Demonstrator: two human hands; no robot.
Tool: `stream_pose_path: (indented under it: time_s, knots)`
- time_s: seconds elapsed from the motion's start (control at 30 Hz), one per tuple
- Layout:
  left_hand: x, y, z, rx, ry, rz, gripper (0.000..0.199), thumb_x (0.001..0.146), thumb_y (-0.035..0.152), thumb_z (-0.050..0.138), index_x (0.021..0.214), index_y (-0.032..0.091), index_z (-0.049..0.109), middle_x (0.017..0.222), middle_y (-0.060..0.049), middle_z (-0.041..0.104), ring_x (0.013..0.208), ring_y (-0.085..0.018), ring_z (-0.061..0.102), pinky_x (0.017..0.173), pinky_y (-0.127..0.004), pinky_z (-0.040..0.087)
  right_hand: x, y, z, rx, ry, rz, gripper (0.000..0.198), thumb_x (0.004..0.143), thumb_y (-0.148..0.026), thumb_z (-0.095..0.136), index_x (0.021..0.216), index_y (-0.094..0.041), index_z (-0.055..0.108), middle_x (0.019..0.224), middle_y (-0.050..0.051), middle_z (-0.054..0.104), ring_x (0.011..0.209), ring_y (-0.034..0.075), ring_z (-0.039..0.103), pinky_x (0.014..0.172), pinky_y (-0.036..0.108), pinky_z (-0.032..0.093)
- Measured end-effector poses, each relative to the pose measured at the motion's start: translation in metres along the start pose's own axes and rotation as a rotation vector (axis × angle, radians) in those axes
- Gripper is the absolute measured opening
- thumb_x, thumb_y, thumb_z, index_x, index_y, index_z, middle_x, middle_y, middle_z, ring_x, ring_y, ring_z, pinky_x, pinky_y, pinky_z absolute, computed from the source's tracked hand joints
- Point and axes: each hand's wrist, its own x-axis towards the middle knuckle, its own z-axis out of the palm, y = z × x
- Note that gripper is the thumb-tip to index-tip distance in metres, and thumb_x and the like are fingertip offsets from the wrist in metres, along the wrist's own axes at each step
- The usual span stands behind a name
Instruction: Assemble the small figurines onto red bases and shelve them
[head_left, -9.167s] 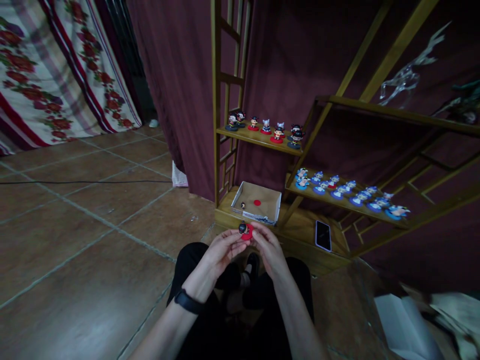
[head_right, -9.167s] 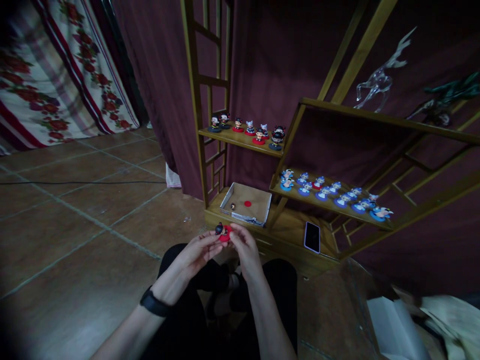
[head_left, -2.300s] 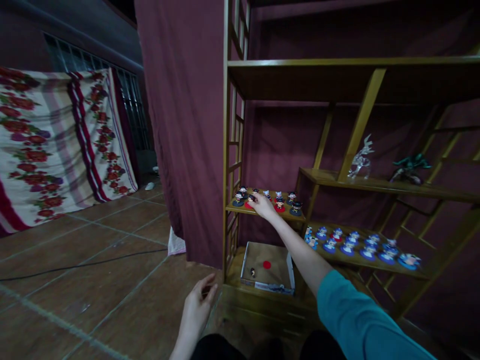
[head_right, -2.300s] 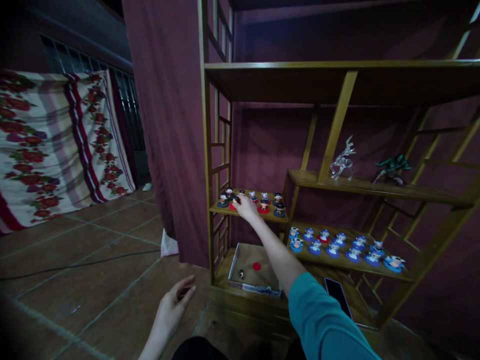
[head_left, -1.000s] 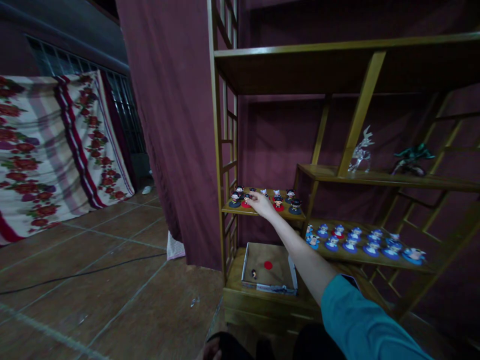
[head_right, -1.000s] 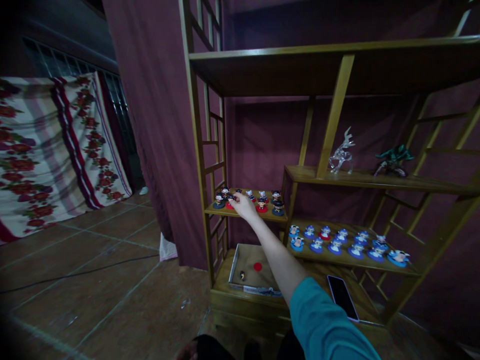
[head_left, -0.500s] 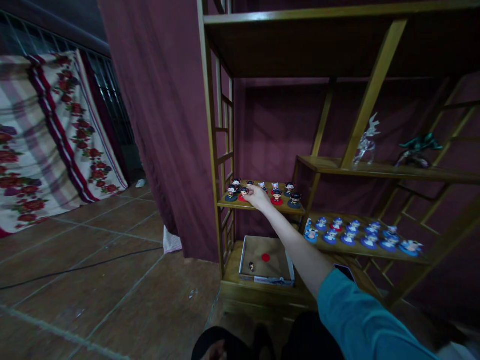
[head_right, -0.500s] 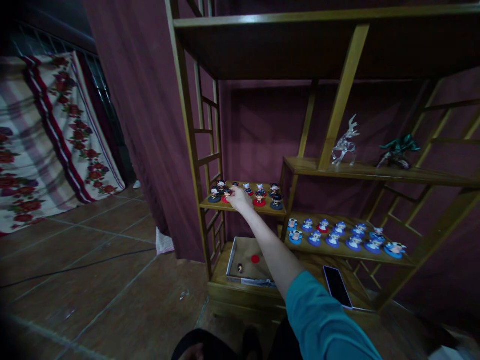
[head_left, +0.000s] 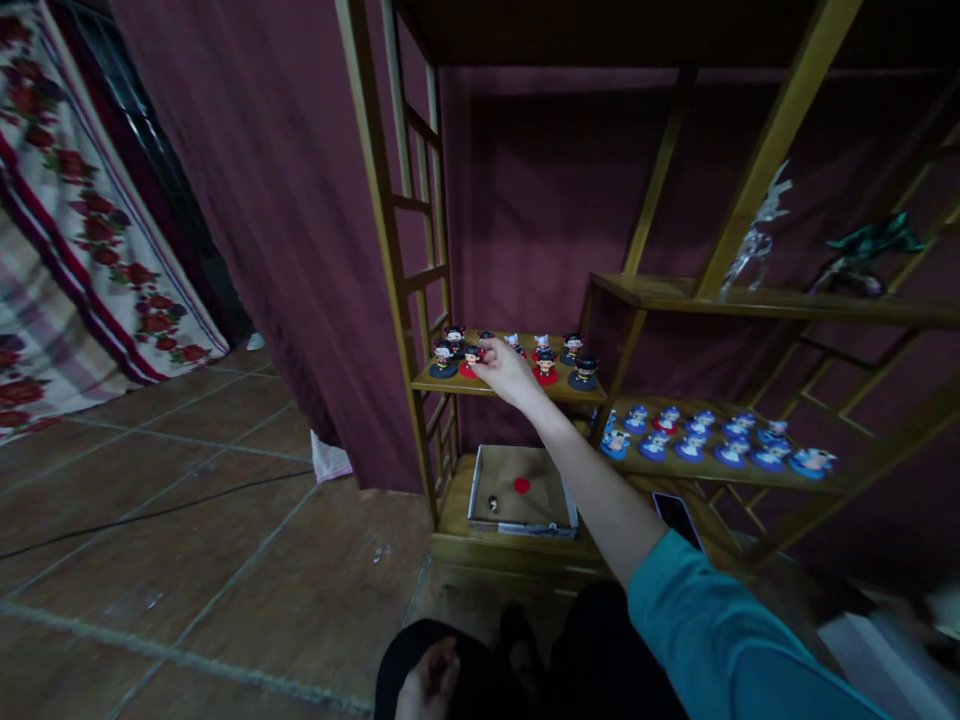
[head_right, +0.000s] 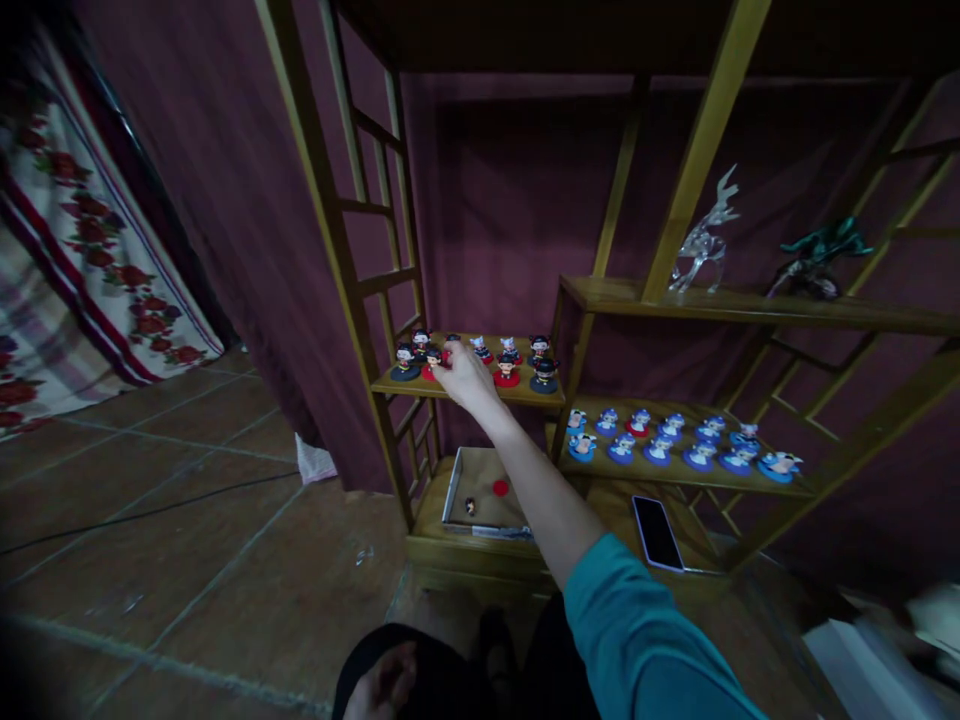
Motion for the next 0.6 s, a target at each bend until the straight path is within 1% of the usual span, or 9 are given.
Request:
stream_pose_path:
  time_s: [0.07,0.13,0.17,0.23,0.33,0.4,0.47,0.53,0.6]
  knots:
    - [0.002,-0.001,0.000,0.002,0.005,-0.003,0.042,0.062,0.045,0.060,0.089,0.013,0.066,0.093,-0.010,0.068,0.092,-0.024,0.062,0.084,-0.029,0.047,-0.034,0.002,-0.008,0.063,0.166,-0.112,0.044,0.078,-0.024,0.049,0.121,-0.022,0.044,0.111,0.005,0.054,0.102,0.016,0.051,0.090,0.032,0.038]
    - [0.003,-0.003,-0.002,-0.007,0.016,-0.019,0.042,0.062,0.044,0.060,0.090,0.013,0.066,0.096,-0.011,0.068,0.094,-0.025,0.061,0.085,-0.032,0.046,-0.081,0.013,-0.007,0.102,0.239,-0.131,0.039,0.082,-0.019,0.041,0.120,-0.025,0.045,0.116,0.005,0.052,0.109,0.016,0.048,0.095,0.032,0.035]
    - [0.004,-0.004,-0.004,-0.009,0.014,-0.029,0.042,0.062,0.044,0.061,0.090,0.013,0.066,0.097,-0.011,0.067,0.094,-0.025,0.061,0.085,-0.033,0.047,-0.108,0.024,-0.003,0.109,0.220,-0.119,0.037,0.082,-0.017,0.040,0.116,-0.026,0.049,0.115,0.004,0.052,0.109,0.016,0.047,0.095,0.032,0.035]
    - [0.006,-0.005,-0.007,0.009,0.011,-0.050,0.042,0.063,0.044,0.060,0.091,0.013,0.066,0.098,-0.011,0.067,0.096,-0.026,0.060,0.085,-0.034,0.047,-0.160,0.057,0.016,0.112,0.112,-0.050,0.031,0.082,-0.015,0.040,0.105,-0.026,0.057,0.108,0.003,0.056,0.105,0.016,0.051,0.093,0.032,0.037]
    - [0.010,-0.001,-0.012,0.070,0.007,-0.077,0.044,0.065,0.046,0.058,0.093,0.012,0.066,0.100,-0.010,0.067,0.097,-0.026,0.059,0.085,-0.033,0.047,-0.216,0.129,0.057,0.091,-0.063,0.219,0.029,0.078,-0.011,0.039,0.091,-0.023,0.062,0.096,0.003,0.061,0.091,0.016,0.057,0.083,0.028,0.043]
    - [0.013,0.001,-0.011,0.097,-0.002,-0.092,0.045,0.066,0.046,0.058,0.094,0.012,0.066,0.101,-0.010,0.066,0.098,-0.026,0.059,0.085,-0.033,0.047,-0.231,0.176,0.084,0.046,-0.104,0.422,0.029,0.077,-0.010,0.038,0.090,-0.021,0.063,0.089,0.004,0.063,0.085,0.016,0.059,0.079,0.027,0.044]
    - [0.016,0.002,-0.007,0.101,-0.005,-0.109,0.046,0.066,0.047,0.058,0.095,0.012,0.065,0.101,-0.010,0.066,0.098,-0.026,0.059,0.085,-0.033,0.047,-0.229,0.211,0.106,0.004,-0.142,0.519,0.029,0.077,-0.010,0.039,0.090,-0.021,0.063,0.090,0.003,0.064,0.086,0.016,0.059,0.080,0.026,0.044]
    - [0.019,0.001,0.001,0.089,-0.003,-0.121,0.046,0.066,0.047,0.058,0.095,0.013,0.065,0.100,-0.010,0.066,0.098,-0.026,0.059,0.085,-0.033,0.047,-0.217,0.232,0.125,-0.023,-0.229,0.557,0.027,0.078,-0.012,0.041,0.092,-0.022,0.062,0.092,0.002,0.065,0.085,0.015,0.060,0.077,0.024,0.044]
    - [0.020,-0.001,0.010,0.068,-0.004,-0.123,0.044,0.065,0.045,0.059,0.094,0.013,0.066,0.100,-0.009,0.067,0.097,-0.025,0.060,0.085,-0.033,0.047,-0.200,0.241,0.144,-0.061,-0.305,0.583,0.025,0.079,-0.014,0.043,0.094,-0.023,0.062,0.092,0.001,0.066,0.086,0.015,0.060,0.076,0.023,0.043]
